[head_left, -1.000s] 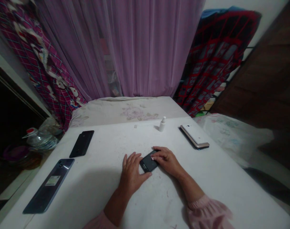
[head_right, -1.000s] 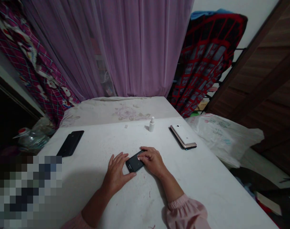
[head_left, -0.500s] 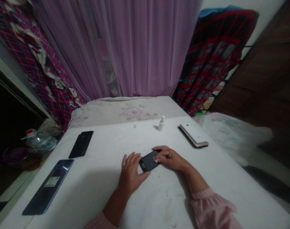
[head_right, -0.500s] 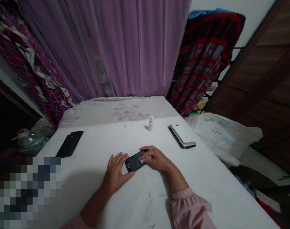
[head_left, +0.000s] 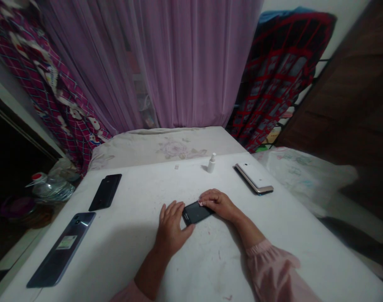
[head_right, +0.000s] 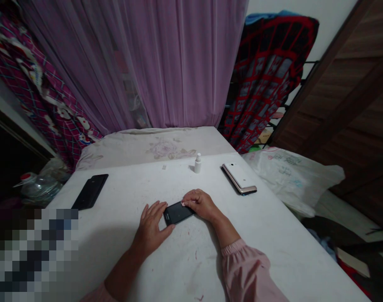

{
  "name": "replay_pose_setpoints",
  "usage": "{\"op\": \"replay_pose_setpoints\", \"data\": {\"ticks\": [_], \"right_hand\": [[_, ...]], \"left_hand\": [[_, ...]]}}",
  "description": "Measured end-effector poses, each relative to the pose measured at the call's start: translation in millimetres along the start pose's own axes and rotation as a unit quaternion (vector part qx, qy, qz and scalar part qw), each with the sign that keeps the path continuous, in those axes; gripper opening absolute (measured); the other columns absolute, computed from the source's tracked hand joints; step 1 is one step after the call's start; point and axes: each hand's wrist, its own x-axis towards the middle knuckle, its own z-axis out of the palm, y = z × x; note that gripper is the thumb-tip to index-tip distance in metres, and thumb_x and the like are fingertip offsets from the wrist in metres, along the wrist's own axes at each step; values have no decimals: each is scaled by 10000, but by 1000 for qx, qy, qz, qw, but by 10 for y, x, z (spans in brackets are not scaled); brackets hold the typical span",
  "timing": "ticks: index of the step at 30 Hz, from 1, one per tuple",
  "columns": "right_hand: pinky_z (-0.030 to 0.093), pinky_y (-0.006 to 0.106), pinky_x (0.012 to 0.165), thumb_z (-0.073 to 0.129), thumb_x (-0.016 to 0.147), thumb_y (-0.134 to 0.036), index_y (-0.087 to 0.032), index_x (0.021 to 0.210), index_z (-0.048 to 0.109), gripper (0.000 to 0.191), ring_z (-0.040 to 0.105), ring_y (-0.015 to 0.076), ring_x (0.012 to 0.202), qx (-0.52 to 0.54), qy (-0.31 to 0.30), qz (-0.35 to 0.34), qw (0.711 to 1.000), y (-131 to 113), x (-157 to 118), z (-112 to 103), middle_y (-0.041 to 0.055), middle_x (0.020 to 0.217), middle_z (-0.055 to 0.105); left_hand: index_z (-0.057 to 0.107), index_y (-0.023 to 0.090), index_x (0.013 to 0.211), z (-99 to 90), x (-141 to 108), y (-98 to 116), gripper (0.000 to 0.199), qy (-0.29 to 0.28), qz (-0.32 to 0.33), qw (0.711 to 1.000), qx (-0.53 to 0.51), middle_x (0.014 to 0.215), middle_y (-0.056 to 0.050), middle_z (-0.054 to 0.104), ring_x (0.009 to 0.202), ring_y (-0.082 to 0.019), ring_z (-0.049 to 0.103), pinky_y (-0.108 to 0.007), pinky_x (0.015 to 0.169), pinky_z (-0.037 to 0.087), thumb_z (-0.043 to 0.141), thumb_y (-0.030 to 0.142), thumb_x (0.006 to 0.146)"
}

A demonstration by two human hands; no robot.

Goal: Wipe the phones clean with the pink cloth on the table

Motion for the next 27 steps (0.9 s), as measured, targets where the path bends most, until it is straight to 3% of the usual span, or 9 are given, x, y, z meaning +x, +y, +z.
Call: {"op": "replay_pose_setpoints", "data": {"ticks": [5, 9, 12, 18, 21, 27], "right_hand": [[503, 331, 835, 616, 874, -434, -260, 845, 763, 229, 669, 184, 860, -12, -5, -16, 1000, -19, 9, 3, 31, 883, 751], [493, 328, 823, 589, 903, -371, -256, 875, 758, 206, 662, 178, 838, -44, 32, -16, 998, 4, 26, 57, 24, 866, 749], [499, 332, 829, 604, 896, -378, -255, 884, 761, 200, 665, 183, 855, -37, 36, -11, 999, 41, 47, 80, 34, 877, 748], [509, 362, 887, 663, 848, -447, -267, 857, 781, 215, 644, 214, 1040, 28, -77, -27, 996, 58, 28, 20, 76, 1133, 706], [490, 394, 930, 665, 849, -437, -284, 862, 781, 192, 630, 224, 1082, 18, -98, -36, 994, 51, 38, 23, 69, 1172, 693], [499, 389, 893, 656, 861, -343, -275, 859, 774, 136, 665, 216, 956, -21, 8, -29, 999, 113, 221, 182, 62, 1006, 744]], "left_hand": [[503, 181, 1341, 10, 0, -51, 589, -4, 17, 1000, 22, 1361, -141, 578, 1321, -339, 465, -587, 1139, 243, 650, 325, 789], [491, 190, 1354, 2, 31, -106, 607, -26, 33, 999, 26, 1387, -143, 558, 1332, -342, 453, -594, 1144, 223, 653, 420, 817], [488, 176, 1351, 7, 58, -129, 571, -28, 26, 999, 38, 1376, -151, 567, 1320, -329, 471, -592, 1139, 234, 628, 398, 844], [473, 135, 1355, 20, 62, -119, 556, -39, 19, 997, 62, 1396, -162, 545, 1334, -315, 456, -589, 1144, 234, 584, 376, 867], [460, 144, 1371, 21, 69, -115, 559, -50, 9, 996, 70, 1410, -149, 535, 1347, -306, 441, -571, 1154, 228, 563, 382, 875], [417, 146, 1414, -55, 309, -116, 583, -124, -42, 988, 78, 1486, -134, 447, 1408, -297, 350, -558, 1172, 186, 518, 409, 903]]}}
